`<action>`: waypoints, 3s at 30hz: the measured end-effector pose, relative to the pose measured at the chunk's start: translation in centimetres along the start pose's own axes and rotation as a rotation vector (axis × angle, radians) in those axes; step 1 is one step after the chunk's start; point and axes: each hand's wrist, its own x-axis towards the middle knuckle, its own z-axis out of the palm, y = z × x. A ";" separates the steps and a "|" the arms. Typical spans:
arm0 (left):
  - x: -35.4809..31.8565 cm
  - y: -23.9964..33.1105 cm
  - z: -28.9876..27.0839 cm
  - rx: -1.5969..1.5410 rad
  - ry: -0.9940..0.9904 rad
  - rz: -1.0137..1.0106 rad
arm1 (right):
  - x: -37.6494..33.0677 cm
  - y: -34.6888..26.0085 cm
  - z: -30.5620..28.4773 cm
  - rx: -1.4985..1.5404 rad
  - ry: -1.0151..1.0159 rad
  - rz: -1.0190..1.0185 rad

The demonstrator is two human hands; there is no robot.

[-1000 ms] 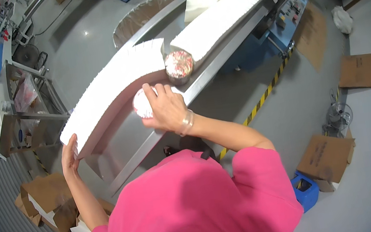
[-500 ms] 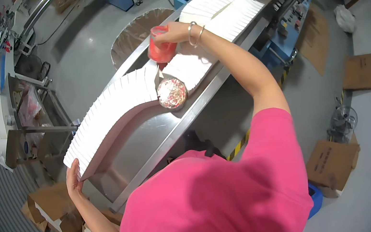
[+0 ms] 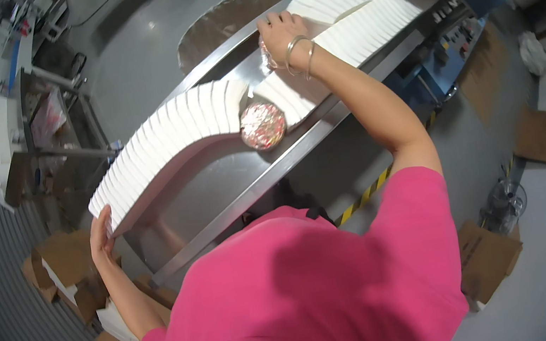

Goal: Arranging and stacking folded paper products onto a conveyor belt for packaging.

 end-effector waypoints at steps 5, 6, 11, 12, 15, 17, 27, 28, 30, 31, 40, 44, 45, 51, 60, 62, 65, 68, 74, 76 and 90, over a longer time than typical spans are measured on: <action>0.1 -0.3 -0.2 0.009 0.025 0.014 | 0.4 -6.8 -2.7 0.222 -0.396 -0.050; -0.2 -0.1 0.3 0.011 0.036 0.044 | 0.7 -7.5 -2.6 0.280 -0.469 -0.021; 0.1 -0.1 0.9 -0.044 0.047 0.034 | 0.4 -7.9 0.1 0.279 -0.082 0.108; -0.2 -0.1 0.9 -0.031 0.061 0.039 | -0.2 -8.5 -0.4 0.200 0.053 0.180; -0.8 -0.2 1.0 -0.044 0.045 0.050 | -1.3 -10.6 -5.1 -0.109 -0.308 0.284; -1.0 0.0 1.1 -0.069 0.023 0.059 | -1.6 -10.5 -3.6 -0.109 -0.308 0.272; -0.1 -1.2 1.3 -0.092 -0.018 0.156 | 1.9 -10.9 2.9 0.829 -0.290 0.126; -0.1 -1.3 1.2 -0.101 -0.033 0.159 | 2.0 -11.3 2.6 0.995 -0.333 0.157; 0.5 -1.3 1.2 -0.130 -0.054 0.189 | 2.0 -11.0 1.8 0.807 -0.310 0.419; 0.6 -1.2 1.0 -0.129 -0.057 0.179 | 2.3 -11.1 1.1 0.659 -0.384 0.541; 0.4 -0.2 3.5 -0.066 -0.004 0.248 | 0.3 -16.7 -1.0 1.013 -0.510 0.010; -0.8 -1.3 3.8 -0.118 -0.001 0.275 | -0.2 -17.1 3.0 1.298 -0.433 -0.060; -1.0 -2.1 3.2 -0.154 0.002 0.252 | -0.9 -17.6 2.9 1.303 -0.399 -0.060; -5.8 -2.2 1.4 -0.308 -0.040 0.417 | -5.3 -21.2 -0.6 1.404 -0.227 0.007; -3.9 3.5 -9.1 -0.157 -0.136 0.713 | -6.7 -28.9 -5.9 1.178 0.192 0.138; -2.7 5.1 -11.3 -0.179 -0.179 0.792 | -6.6 -31.2 -6.7 1.083 0.277 0.157; -1.0 6.6 -14.4 -0.195 -0.250 0.770 | -6.3 -34.7 -7.3 1.042 0.222 0.302; 1.7 6.5 -17.1 -0.233 -0.293 0.754 | -5.9 -37.7 -7.5 1.071 0.252 0.346; 9.2 9.8 -19.5 -0.251 -0.397 0.766 | -2.6 -42.0 -9.4 1.008 0.325 0.448; 12.4 11.7 -19.9 -0.285 -0.434 0.759 | 0.0 -42.8 -9.4 1.024 0.373 0.451; 37.8 35.6 -30.2 -0.330 -0.178 0.786 | 46.6 -48.0 -11.9 1.004 0.342 0.093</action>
